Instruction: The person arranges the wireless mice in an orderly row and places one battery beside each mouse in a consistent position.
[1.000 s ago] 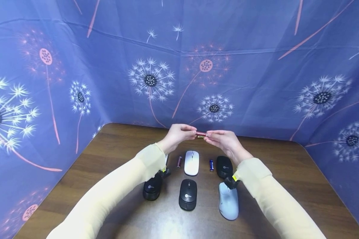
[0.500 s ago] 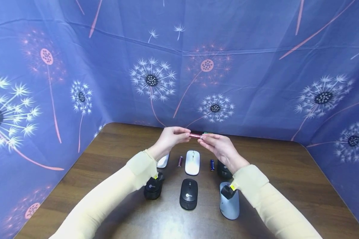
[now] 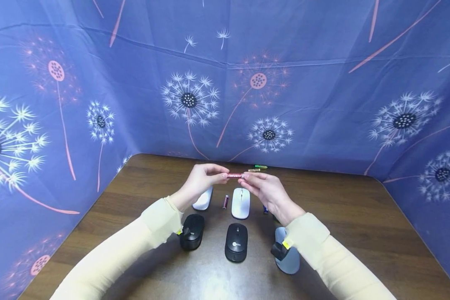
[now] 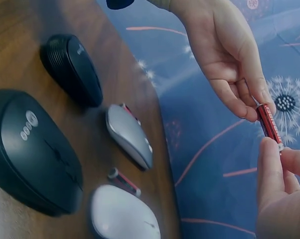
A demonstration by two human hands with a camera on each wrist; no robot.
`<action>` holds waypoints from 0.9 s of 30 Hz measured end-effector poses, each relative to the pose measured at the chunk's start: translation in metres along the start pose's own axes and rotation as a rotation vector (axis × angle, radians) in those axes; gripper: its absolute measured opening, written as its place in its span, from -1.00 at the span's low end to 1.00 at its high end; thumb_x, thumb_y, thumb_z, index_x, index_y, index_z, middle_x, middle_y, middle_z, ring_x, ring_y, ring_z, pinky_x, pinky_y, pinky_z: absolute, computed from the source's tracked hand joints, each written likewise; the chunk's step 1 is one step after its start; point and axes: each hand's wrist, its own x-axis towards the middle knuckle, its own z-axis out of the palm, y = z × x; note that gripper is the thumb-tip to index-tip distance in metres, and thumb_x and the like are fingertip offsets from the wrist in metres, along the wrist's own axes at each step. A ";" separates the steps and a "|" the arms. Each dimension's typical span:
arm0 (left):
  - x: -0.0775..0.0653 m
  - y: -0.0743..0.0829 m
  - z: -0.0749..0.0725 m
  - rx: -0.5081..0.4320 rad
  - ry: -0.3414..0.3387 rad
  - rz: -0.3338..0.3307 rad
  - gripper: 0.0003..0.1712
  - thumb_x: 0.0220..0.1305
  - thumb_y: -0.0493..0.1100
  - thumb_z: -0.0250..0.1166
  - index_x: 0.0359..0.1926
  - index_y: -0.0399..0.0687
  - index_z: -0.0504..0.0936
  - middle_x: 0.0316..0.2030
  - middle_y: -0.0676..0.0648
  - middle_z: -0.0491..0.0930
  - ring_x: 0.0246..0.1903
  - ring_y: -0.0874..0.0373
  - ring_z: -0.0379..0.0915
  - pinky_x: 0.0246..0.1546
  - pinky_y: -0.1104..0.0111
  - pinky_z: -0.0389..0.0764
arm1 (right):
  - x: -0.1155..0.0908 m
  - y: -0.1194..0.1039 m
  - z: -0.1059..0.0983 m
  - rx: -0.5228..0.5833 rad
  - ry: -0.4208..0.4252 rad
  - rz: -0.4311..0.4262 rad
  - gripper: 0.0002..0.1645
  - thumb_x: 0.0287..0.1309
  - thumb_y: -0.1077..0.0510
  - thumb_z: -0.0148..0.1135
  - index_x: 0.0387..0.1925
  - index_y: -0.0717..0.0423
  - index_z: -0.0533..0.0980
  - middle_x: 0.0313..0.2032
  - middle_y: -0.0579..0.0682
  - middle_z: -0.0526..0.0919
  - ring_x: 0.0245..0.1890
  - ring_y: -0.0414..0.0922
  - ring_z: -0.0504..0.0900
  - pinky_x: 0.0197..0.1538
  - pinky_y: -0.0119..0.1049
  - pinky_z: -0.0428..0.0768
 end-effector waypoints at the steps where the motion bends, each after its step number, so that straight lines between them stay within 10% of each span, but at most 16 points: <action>1: -0.002 -0.001 -0.002 0.016 -0.001 0.007 -0.80 0.19 -0.34 0.28 -0.15 -0.35 0.65 -0.21 -0.24 0.67 -0.33 0.12 0.67 -0.19 0.36 0.64 | -0.001 0.002 0.002 -0.001 -0.008 -0.005 -0.57 0.28 0.34 0.07 0.15 0.42 0.32 -0.21 0.06 0.66 -0.16 -0.18 0.68 0.05 -0.41 0.53; 27: -0.067 -0.021 -0.043 0.425 0.102 0.296 -0.90 0.08 -0.26 0.40 -0.32 -0.07 0.74 -0.36 0.03 0.69 -0.38 0.27 0.56 -0.34 0.38 0.62 | -0.001 0.046 0.042 -0.045 -0.115 0.084 -0.59 0.28 0.37 0.05 0.11 0.51 0.32 -0.27 0.06 0.68 -0.23 -0.17 0.69 -0.03 -0.36 0.59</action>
